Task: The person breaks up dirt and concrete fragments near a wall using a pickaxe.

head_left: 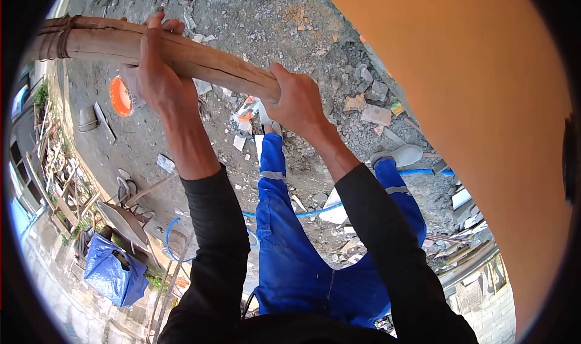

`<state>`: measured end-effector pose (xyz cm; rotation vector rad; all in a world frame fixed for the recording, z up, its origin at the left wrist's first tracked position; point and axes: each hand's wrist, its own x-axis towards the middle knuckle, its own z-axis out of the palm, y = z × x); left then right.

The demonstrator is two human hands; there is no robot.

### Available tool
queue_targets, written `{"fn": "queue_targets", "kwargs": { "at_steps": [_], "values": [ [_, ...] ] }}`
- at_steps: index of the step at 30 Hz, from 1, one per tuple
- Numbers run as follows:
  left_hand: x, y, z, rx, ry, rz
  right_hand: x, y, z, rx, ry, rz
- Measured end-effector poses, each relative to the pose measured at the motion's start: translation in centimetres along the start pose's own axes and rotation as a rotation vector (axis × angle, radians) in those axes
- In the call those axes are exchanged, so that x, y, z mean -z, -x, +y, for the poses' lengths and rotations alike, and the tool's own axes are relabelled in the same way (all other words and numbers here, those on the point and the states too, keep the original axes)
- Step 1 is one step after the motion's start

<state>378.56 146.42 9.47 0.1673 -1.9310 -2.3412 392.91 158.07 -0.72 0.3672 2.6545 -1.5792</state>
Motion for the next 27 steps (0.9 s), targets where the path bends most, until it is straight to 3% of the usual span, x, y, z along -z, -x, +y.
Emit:
{"fn": "queue_targets", "kwargs": {
  "at_steps": [1, 3, 5, 6, 7, 9, 10, 11, 14, 16, 20, 22, 27],
  "values": [
    [-1.1, -1.2, -1.2, 0.023, 0.022, 0.073, 0.6, -3.6, -0.9, 0.027, 0.044, -0.009],
    [-3.8, -0.7, -7.2, -0.087, 0.139, 0.035, 1.1, -8.0, -0.5, 0.132, 0.11, 0.07],
    [-6.2, 1.3, -12.8, 0.007, 0.235, 0.121, 2.4, -7.4, 3.1, 0.061, 0.223, 0.108],
    [-8.7, 4.5, -14.9, 0.057, 0.131, 0.195, 4.2, -5.2, 5.9, -0.014, 0.269, 0.093],
    [-9.9, 8.4, -19.4, 0.194, 0.209, 0.202, 5.8, -2.0, 9.3, -0.174, 0.333, 0.016],
    [-10.5, 19.9, -25.3, 0.603, -0.01, 0.175, 6.0, 8.2, 16.7, -0.621, 0.37, -0.131],
    [-8.4, 25.5, -31.7, 0.668, -0.285, 0.046, 5.6, 12.9, 17.7, -0.865, 0.341, -0.17],
    [-7.8, 26.8, -31.6, 0.974, -0.328, -0.116, 4.8, 15.7, 18.1, -1.009, 0.341, -0.179],
    [-9.1, 23.9, -29.7, 1.052, -0.361, -0.064, 5.6, 13.3, 16.3, -1.013, 0.301, -0.174],
    [-6.9, 22.0, -28.8, 1.118, -0.216, -0.223, 5.2, 12.6, 13.6, -0.957, 0.3, -0.161],
    [-2.7, 17.2, -29.4, 1.223, 0.044, -0.132, 3.4, 17.3, 7.3, -0.972, 0.332, -0.164],
    [1.6, 19.7, -29.5, 1.383, 0.073, -0.075, 1.9, 24.6, 4.9, -1.022, 0.284, -0.177],
    [8.4, 31.1, -24.9, 1.412, -0.138, -0.025, -1.5, 36.7, 3.7, -1.094, 0.29, -0.217]
  ]
}}
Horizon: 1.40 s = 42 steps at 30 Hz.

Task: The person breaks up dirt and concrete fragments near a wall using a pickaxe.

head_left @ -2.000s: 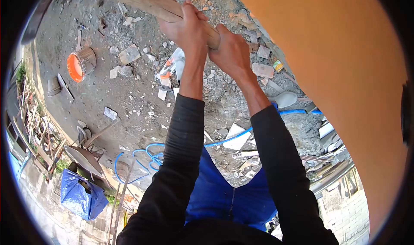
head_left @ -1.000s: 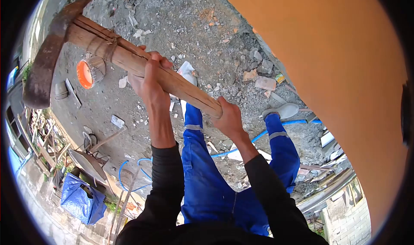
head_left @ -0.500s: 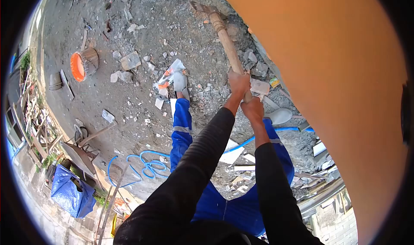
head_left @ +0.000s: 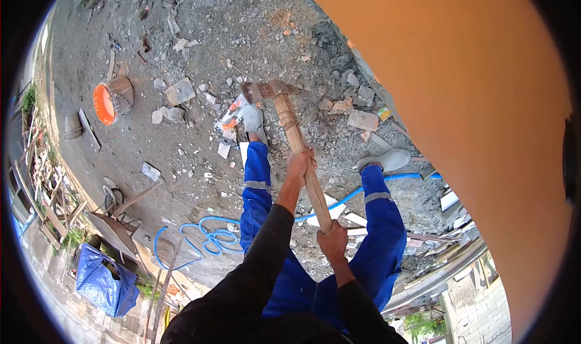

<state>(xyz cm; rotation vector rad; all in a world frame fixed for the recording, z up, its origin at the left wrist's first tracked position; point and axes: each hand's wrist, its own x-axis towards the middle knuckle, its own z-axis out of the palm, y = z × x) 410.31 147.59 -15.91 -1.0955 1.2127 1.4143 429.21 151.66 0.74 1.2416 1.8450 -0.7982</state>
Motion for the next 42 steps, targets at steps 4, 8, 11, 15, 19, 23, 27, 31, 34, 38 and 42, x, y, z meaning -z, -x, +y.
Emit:
{"fn": "queue_targets", "kwargs": {
  "at_steps": [4, 8, 11, 15, 19, 23, 27, 31, 34, 38, 42],
  "values": [
    [0.4, 5.6, 3.2, -0.144, 0.087, 0.132, -0.6, 0.2, 1.0, 0.085, 0.083, 0.017],
    [-0.2, 12.8, 16.1, -0.724, 0.137, 0.114, 2.0, -7.3, -7.7, 0.574, -0.159, 0.024],
    [-1.8, 18.3, 28.3, -1.25, 0.152, 0.057, 7.8, -12.4, -23.1, 0.888, -0.296, 0.137],
    [-5.4, 17.6, 38.0, -1.326, 0.213, 0.184, 15.3, -16.2, -39.3, 1.213, -0.299, 0.326],
    [-12.1, 6.7, 36.2, -1.395, 0.442, 0.002, 18.7, -21.2, -39.5, 1.159, -0.172, 0.507],
    [-18.5, -3.2, 19.9, -0.917, 0.253, 0.11, 17.2, -27.2, -23.0, 0.583, 0.094, 0.211],
    [-16.8, -5.3, 11.0, -0.419, -0.113, 0.133, 12.9, -24.0, -14.3, 0.212, 0.069, 0.086],
    [-9.3, -4.4, 11.5, -0.188, 0.092, -0.04, 11.9, -15.3, -14.6, 0.167, 0.091, 0.054],
    [-6.0, -7.8, 9.6, 0.032, 0.082, -0.094, 6.2, -9.0, -8.2, 0.071, 0.006, 0.013],
    [-3.1, -3.8, -0.9, 0.07, 0.037, -0.05, 1.1, -3.2, -0.7, -0.05, 0.064, 0.048],
    [-2.2, 2.4, -1.5, -0.059, 0.04, 0.038, 0.2, -1.4, 2.7, 0.016, 0.038, 0.044]
  ]
}}
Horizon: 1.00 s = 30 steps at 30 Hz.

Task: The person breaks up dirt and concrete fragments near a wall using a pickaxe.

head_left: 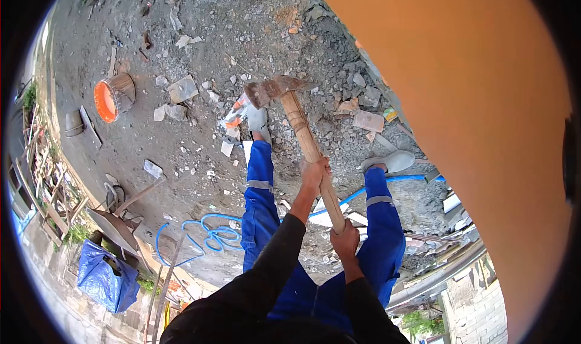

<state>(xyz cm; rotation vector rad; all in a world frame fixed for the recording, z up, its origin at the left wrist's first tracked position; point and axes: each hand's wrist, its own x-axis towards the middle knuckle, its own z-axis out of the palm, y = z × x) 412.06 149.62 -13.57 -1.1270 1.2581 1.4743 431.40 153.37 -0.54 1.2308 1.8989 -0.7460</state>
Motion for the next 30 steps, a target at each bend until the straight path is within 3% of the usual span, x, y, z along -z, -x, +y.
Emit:
{"fn": "queue_targets", "kwargs": {
  "at_steps": [3, 6, 9, 11, 13, 15, 17, 19, 22, 24, 26, 28, 30],
  "values": [
    [0.0, 2.1, 7.7, -0.268, 0.087, 0.02, 0.2, -3.2, -3.2, 0.232, -0.062, 0.049],
    [-0.5, 1.9, 18.8, -0.557, 0.185, -0.13, 3.4, -9.8, -12.4, 0.517, -0.191, 0.103],
    [-3.5, -1.5, 29.0, -0.938, 0.165, -0.104, 8.7, -16.8, -22.8, 0.688, -0.125, 0.177],
    [-7.1, -3.7, 32.0, -0.93, 0.198, -0.017, 12.5, -20.4, -28.1, 0.691, -0.084, 0.193],
    [-10.2, -6.5, 31.1, -0.87, 0.216, -0.026, 14.3, -22.0, -28.6, 0.686, -0.078, 0.206],
    [-12.4, -10.7, 28.2, -0.743, 0.135, -0.061, 16.0, -22.8, -27.2, 0.544, 0.024, 0.225],
    [-13.9, -13.3, 22.1, -0.421, -0.015, -0.101, 14.7, -21.9, -23.0, 0.305, -0.005, 0.145],
    [-14.6, -11.3, 16.1, -0.353, -0.099, 0.02, 12.2, -21.3, -16.7, 0.236, 0.037, 0.142],
    [-10.3, -6.9, 9.5, -0.194, -0.02, -0.148, 9.8, -14.3, -11.3, 0.167, -0.018, 0.054],
    [-6.7, -7.2, 6.3, -0.025, 0.183, -0.251, 6.6, -8.9, -8.6, 0.064, -0.048, 0.034],
    [-5.1, -8.8, 2.8, 0.128, -0.038, -0.163, 2.2, -5.3, -5.3, -0.07, -0.064, 0.005],
    [-3.0, -9.0, -2.6, 0.161, -0.021, -0.162, 2.1, -2.9, -4.1, -0.116, -0.037, 0.025],
    [-2.3, -6.6, -4.3, 0.175, -0.026, -0.154, 1.1, -1.2, -1.5, -0.114, -0.009, 0.076]
  ]
}}
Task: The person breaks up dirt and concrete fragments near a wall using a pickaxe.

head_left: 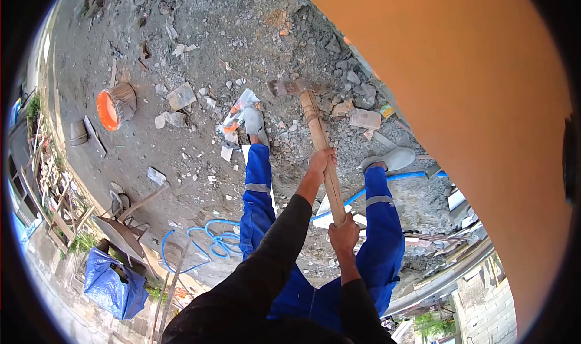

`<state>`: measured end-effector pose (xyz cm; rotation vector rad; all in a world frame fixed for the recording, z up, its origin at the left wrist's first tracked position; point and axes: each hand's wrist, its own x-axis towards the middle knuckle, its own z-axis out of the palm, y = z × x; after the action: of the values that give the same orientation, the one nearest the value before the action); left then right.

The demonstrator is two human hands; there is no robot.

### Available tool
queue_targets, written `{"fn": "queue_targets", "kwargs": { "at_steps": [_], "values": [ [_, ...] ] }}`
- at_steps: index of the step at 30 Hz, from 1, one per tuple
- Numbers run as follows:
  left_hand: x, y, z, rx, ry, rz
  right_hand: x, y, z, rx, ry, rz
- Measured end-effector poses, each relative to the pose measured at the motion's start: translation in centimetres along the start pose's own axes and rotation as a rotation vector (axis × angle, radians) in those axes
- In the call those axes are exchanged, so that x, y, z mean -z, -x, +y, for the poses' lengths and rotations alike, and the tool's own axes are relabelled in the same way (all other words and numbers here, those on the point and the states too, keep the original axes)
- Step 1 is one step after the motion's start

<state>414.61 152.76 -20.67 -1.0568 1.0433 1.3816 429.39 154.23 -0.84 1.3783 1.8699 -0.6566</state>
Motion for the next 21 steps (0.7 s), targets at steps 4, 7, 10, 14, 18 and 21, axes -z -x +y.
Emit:
{"fn": "queue_targets", "kwargs": {
  "at_steps": [4, 7, 10, 14, 18, 21],
  "values": [
    [-0.5, 5.4, 1.9, -0.117, -0.006, 0.109, -0.8, 0.6, 2.6, 0.127, -0.036, 0.033],
    [-0.2, 9.4, 8.5, -0.414, 0.032, 0.164, -1.0, -2.5, -0.7, 0.352, -0.117, 0.041],
    [-1.0, 10.9, 18.2, -0.777, 0.127, 0.027, 2.5, -8.2, -9.3, 0.573, -0.203, 0.066],
    [-5.6, 9.1, 28.5, -1.053, 0.138, 0.081, 8.5, -16.0, -21.3, 0.727, -0.152, 0.111],
    [-10.1, 1.6, 28.2, -0.926, 0.175, 0.035, 12.3, -20.4, -24.1, 0.672, -0.1, 0.113],
    [-11.7, -2.1, 22.4, -0.694, 0.008, 0.054, 10.7, -20.3, -19.6, 0.416, -0.026, 0.049]
  ]
}}
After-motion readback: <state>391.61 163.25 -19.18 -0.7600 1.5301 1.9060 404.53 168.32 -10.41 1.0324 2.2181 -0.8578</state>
